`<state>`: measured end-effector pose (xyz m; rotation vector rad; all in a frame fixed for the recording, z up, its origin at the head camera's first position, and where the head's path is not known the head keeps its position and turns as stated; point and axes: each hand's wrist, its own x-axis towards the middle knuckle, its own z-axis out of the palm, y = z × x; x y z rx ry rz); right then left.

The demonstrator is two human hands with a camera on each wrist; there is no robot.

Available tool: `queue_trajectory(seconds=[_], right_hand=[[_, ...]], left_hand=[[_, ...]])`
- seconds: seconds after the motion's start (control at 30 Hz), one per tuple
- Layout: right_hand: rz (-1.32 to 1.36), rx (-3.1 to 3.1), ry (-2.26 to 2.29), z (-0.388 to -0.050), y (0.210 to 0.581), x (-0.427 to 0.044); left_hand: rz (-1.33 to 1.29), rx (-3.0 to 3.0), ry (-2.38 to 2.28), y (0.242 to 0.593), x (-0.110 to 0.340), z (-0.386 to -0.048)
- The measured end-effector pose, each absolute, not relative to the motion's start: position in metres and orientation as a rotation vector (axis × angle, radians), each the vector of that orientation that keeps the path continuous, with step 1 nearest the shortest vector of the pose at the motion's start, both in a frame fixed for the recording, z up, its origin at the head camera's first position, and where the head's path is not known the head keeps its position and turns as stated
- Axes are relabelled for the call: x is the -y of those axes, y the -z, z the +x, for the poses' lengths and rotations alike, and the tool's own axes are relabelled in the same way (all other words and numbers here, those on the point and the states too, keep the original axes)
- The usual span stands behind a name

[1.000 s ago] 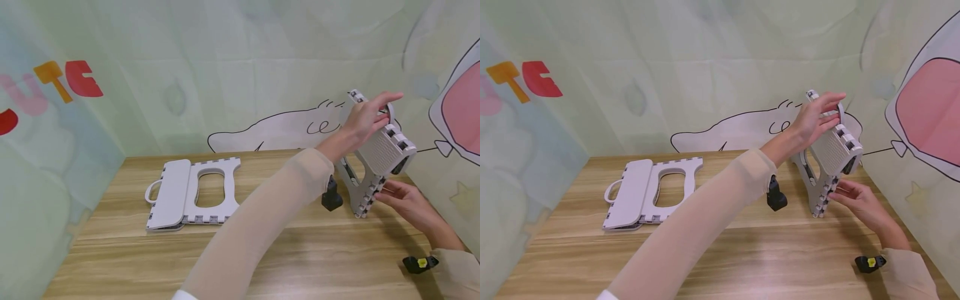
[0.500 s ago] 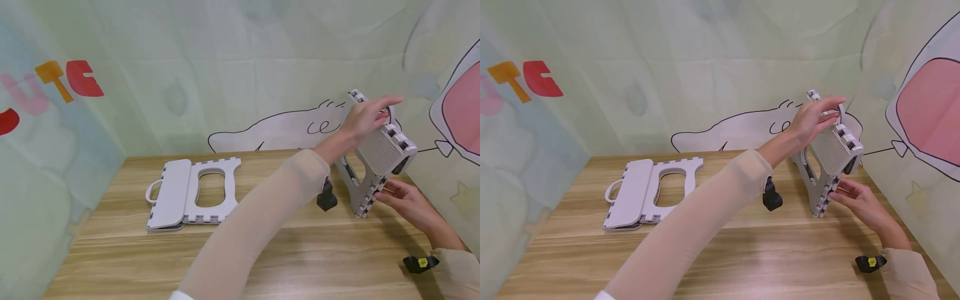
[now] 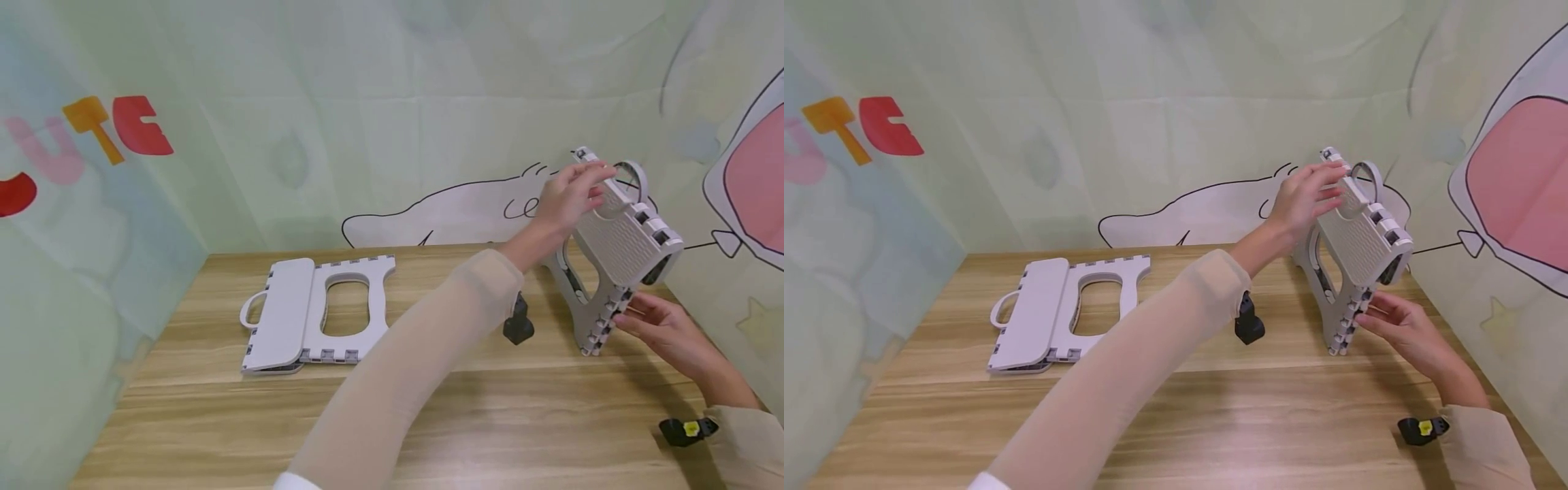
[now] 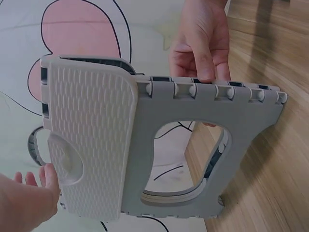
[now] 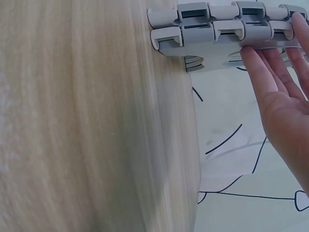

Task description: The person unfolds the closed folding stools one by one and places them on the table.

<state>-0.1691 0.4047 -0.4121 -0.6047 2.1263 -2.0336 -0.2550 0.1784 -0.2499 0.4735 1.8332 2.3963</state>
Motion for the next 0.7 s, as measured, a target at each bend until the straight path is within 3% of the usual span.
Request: queue_trajectory(seconds=[0.7], right_hand=[[-0.609, -2.080, 2.053, -0.168, 0.412, -0.404]], left_hand=[[0.345, -2.092, -2.171, 0.327, -0.159, -0.257]])
